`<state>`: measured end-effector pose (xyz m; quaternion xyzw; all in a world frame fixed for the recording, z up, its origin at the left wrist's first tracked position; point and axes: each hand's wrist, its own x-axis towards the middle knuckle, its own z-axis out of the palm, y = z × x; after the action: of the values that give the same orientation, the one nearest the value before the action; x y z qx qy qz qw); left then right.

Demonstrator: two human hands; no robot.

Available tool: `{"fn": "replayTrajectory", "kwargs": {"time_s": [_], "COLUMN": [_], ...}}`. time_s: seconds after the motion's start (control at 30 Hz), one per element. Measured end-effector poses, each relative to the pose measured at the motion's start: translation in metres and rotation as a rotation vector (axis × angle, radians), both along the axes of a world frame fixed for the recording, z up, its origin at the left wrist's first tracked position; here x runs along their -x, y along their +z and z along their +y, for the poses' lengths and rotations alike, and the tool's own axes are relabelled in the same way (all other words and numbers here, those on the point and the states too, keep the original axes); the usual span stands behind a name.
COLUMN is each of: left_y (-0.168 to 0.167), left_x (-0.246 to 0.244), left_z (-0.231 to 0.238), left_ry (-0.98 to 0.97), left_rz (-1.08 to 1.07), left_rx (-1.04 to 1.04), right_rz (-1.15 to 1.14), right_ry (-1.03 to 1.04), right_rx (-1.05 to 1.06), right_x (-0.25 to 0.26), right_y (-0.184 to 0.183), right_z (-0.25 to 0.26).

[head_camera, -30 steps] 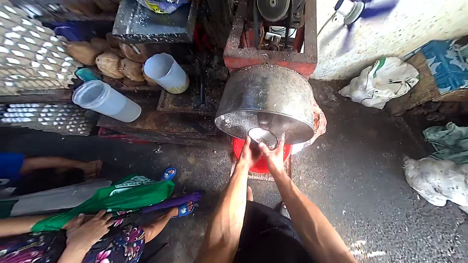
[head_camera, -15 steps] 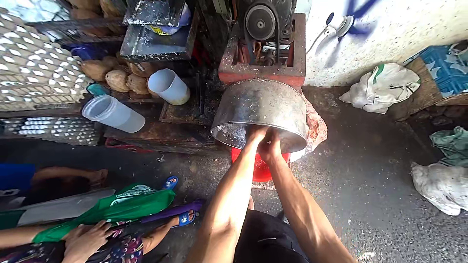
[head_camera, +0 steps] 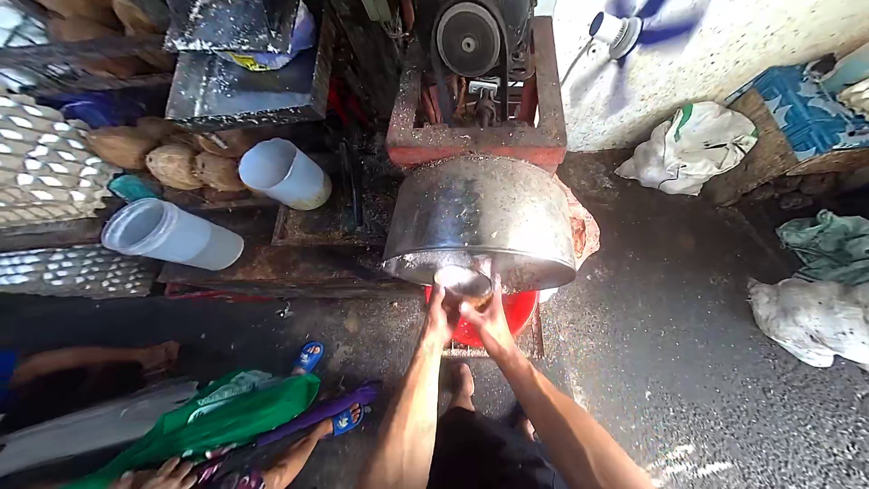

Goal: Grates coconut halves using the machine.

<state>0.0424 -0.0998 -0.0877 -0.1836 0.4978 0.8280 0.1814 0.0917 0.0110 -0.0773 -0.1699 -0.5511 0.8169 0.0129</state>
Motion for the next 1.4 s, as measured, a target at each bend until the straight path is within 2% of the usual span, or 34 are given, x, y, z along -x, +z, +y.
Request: {"fn": "replayTrajectory", "kwargs": {"time_s": [0.07,0.2,0.27,0.37,0.47,0.57,0.63,0.67,0.73,0.8,0.9,0.93,1.0,1.07,1.1,1.17,1.23,1.3,1.4], "left_y": [0.003,-0.003,-0.012,-0.011,0.011,0.071,0.100,0.109,0.112,0.095,0.064,0.053,0.028,-0.001,-0.014,-0.018,-0.015,-0.011,-0.014], "left_x": [-0.048,-0.082,-0.076,-0.047,0.001,0.047,0.060,0.063,0.064,0.064,0.071,0.075,0.067,0.028,-0.002,-0.069,-0.124,-0.155,-0.167], "left_z": [-0.017,-0.029,-0.029,-0.013,0.019,0.063,0.091,0.102,0.112,0.105,0.075,0.064,0.048,0.032,0.021,-0.009,-0.048,-0.091,-0.152], "left_ry": [0.025,-0.010,-0.045,-0.036,0.023,0.026,-0.157,-0.285,-0.366,-0.358,-0.324,-0.285,-0.194,-0.169,-0.196,-0.334,-0.463,-0.495,-0.437], "left_rz": [-0.100,-0.122,-0.073,0.052,0.174,0.300,0.305,0.238,0.111,0.100,0.281,0.335,0.307,0.186,0.131,0.094,0.078,0.025,-0.016], "left_rx": [-0.137,-0.269,-0.288,-0.195,0.021,0.466,0.954,1.139,1.258,1.245,1.102,0.977,0.611,0.365,0.305,0.249,0.247,0.251,0.369], "right_rz": [-0.010,0.016,0.038,0.052,0.067,0.050,0.039,0.020,-0.017,-0.041,-0.021,0.003,-0.028,-0.084,-0.090,-0.093,-0.121,-0.087,0.189], "right_ry": [0.013,0.003,0.004,-0.014,-0.052,-0.069,-0.108,-0.145,-0.189,-0.200,-0.194,-0.191,-0.225,-0.192,-0.172,-0.151,-0.157,-0.243,-0.546], "right_rx": [-0.037,-0.113,-0.106,0.008,0.177,0.382,0.618,0.706,0.772,0.756,0.625,0.561,0.435,0.336,0.308,0.312,0.402,0.439,0.191], "right_x": [-0.049,-0.082,-0.070,-0.031,0.021,0.059,0.066,0.068,0.069,0.069,0.075,0.075,0.062,0.025,0.000,-0.057,-0.116,-0.155,-0.167], "right_y": [-0.003,0.001,-0.002,-0.007,0.008,0.042,0.055,0.056,0.050,0.038,0.017,0.009,-0.006,-0.020,-0.024,-0.027,-0.018,0.012,0.079], "right_z": [-0.009,-0.010,-0.008,-0.006,-0.001,0.016,0.024,0.025,0.023,0.015,0.000,-0.004,-0.004,0.001,0.004,0.013,0.034,0.065,0.125]}}
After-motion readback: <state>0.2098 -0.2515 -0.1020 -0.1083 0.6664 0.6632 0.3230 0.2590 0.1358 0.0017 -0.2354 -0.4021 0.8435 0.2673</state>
